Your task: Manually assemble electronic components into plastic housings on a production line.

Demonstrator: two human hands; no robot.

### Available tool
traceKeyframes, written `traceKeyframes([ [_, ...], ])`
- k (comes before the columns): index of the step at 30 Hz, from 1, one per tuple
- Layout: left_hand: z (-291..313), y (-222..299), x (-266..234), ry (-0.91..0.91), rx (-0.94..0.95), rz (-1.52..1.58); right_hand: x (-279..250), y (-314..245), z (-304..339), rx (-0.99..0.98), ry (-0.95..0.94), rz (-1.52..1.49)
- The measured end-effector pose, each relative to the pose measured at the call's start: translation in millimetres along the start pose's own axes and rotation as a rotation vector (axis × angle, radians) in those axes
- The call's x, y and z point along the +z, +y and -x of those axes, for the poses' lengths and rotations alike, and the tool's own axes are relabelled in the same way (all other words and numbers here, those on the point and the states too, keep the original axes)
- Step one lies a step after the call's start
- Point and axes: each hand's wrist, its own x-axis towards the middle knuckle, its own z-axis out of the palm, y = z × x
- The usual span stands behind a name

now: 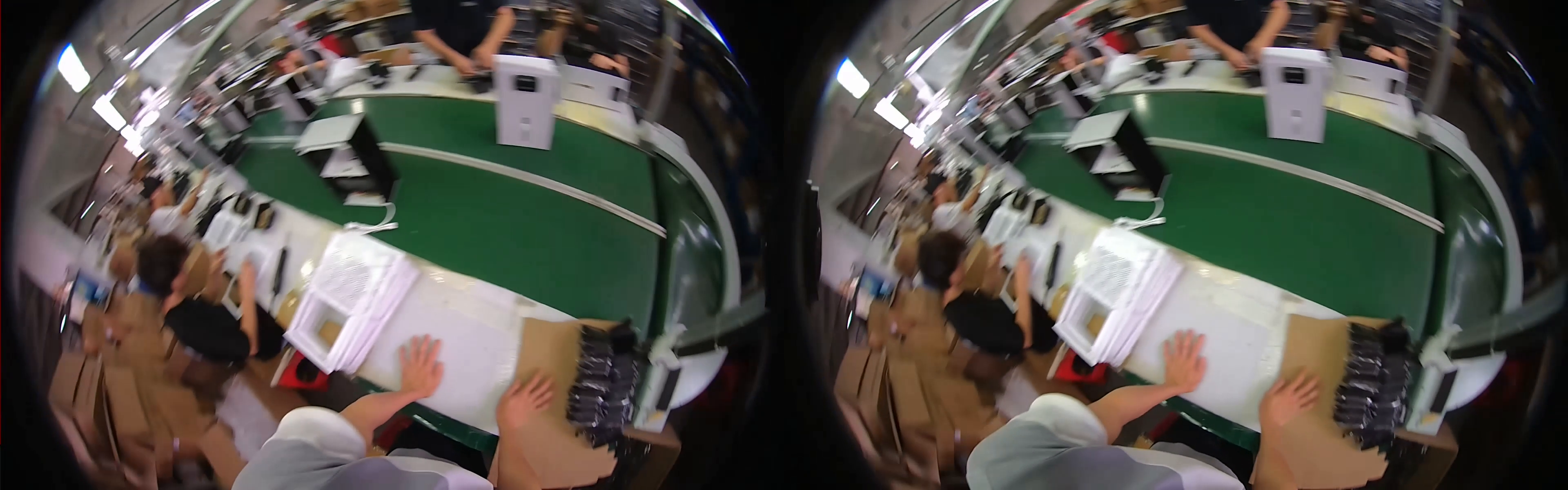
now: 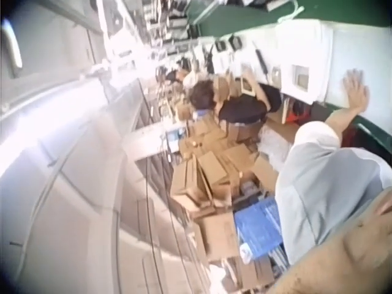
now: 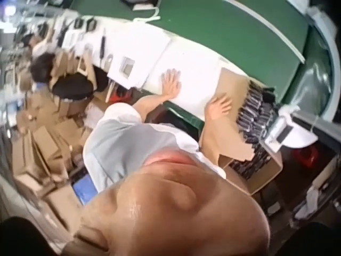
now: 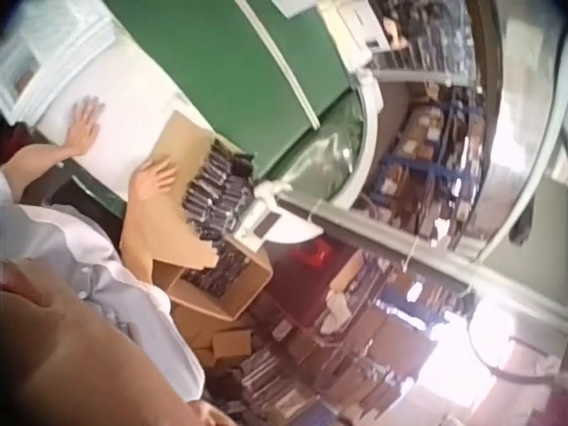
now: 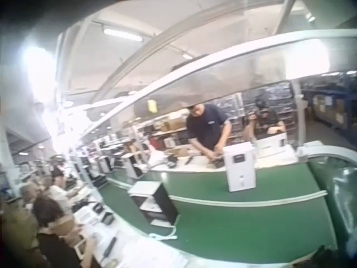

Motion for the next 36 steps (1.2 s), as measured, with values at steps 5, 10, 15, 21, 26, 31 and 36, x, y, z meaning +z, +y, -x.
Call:
traceKeyframes([
  [5, 10, -7, -20, 0.046, -0.040, 0.060, -2, -10, 3, -0.042, 0.159, 0.104],
  [10, 11, -9, -27, 0.022, -0.040, 0.061, -4, -12, 6, -0.041, 0.166, 0.123],
  [15, 11, -9, -28, 0.031, -0.029, 0.075, -4, -13, 9, -0.028, 0.152, 0.140],
  [21, 11, -9, -29, 0.044, -0.026, 0.064, -3, -14, 7, -0.010, 0.108, 0.110],
  [26, 10, -7, -32, 0.069, -0.011, 0.070, -5, -13, 6, -0.010, 0.105, 0.115],
  [31, 14, -6, -32, 0.103, -0.003, 0.069, -4, -8, 9, -0.011, 0.128, 0.104],
  [36, 16, -9, -26, 0.111, 0.009, 0.047, -5, -3, 12, -0.048, 0.114, 0.063],
])
